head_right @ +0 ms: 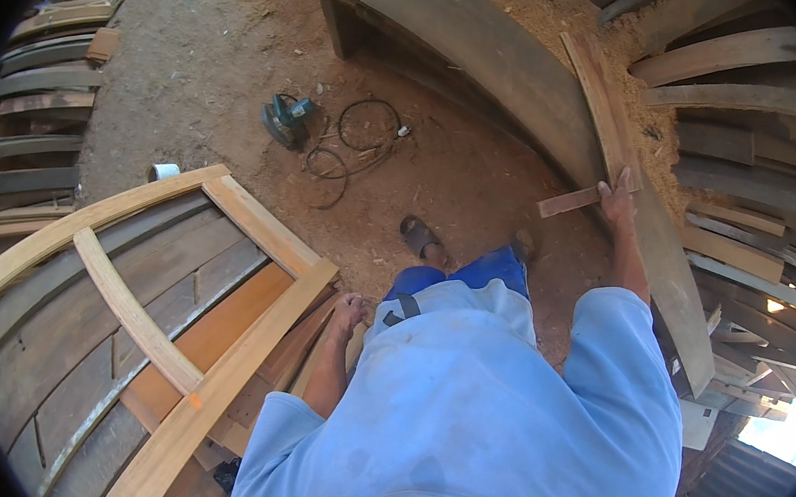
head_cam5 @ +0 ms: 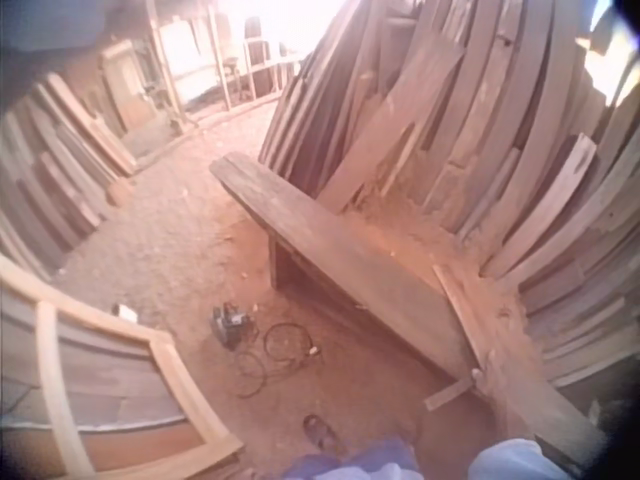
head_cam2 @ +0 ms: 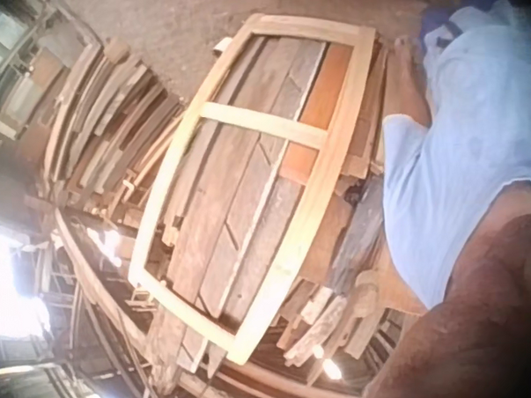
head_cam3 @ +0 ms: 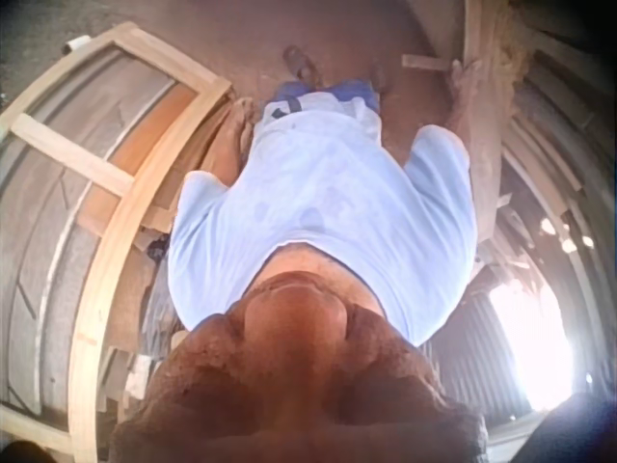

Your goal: The person moves wood shavings, shifts several planks and boards of different sizes, and moves a bucket and small panels by hand in a wood workshop environment.

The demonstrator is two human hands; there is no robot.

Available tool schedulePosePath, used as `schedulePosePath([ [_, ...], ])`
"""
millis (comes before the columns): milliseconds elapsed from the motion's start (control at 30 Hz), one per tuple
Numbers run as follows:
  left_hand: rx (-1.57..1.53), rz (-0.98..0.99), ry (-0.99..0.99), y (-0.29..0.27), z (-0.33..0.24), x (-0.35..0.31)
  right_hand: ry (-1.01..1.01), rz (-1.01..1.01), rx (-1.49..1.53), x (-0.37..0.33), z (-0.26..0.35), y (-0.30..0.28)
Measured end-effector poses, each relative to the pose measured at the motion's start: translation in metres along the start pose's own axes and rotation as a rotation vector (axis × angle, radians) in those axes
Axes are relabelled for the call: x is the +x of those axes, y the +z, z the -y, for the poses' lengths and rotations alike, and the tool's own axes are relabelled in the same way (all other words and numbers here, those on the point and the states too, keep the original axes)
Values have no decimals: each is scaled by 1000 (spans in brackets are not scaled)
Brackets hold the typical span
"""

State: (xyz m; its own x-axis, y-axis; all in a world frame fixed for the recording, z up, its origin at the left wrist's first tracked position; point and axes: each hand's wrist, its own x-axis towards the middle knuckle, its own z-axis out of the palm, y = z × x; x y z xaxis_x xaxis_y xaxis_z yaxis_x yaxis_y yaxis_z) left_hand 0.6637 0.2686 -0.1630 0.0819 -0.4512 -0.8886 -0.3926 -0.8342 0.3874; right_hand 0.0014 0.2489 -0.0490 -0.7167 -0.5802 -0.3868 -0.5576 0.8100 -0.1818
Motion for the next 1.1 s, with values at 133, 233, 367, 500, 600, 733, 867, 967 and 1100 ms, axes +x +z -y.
schedulePosePath([
  [133,42,1,34,13,-5,14,-3,-2,3,7,-12,0],
  [233,105,45,97,17,-18,34,-34,-22,-29,10,-9,-2],
  [367,154,104,133,27,-82,45,-60,-62,-150,20,-18,-3],
  [500,-204,-99,274,45,-126,51,33,32,-477,4,101,-68],
  [600,-270,-131,384,49,-114,70,-160,91,-223,26,164,-72],
  [733,-277,-79,238,56,-155,59,-225,9,-102,73,257,-33],
  [867,-120,-15,162,31,-146,66,-95,100,-46,75,327,-13],
  [967,-70,-31,110,14,-131,101,-40,146,-104,87,344,-12],
  [1100,50,-5,146,-25,-174,115,-29,159,-119,95,345,-14],
])
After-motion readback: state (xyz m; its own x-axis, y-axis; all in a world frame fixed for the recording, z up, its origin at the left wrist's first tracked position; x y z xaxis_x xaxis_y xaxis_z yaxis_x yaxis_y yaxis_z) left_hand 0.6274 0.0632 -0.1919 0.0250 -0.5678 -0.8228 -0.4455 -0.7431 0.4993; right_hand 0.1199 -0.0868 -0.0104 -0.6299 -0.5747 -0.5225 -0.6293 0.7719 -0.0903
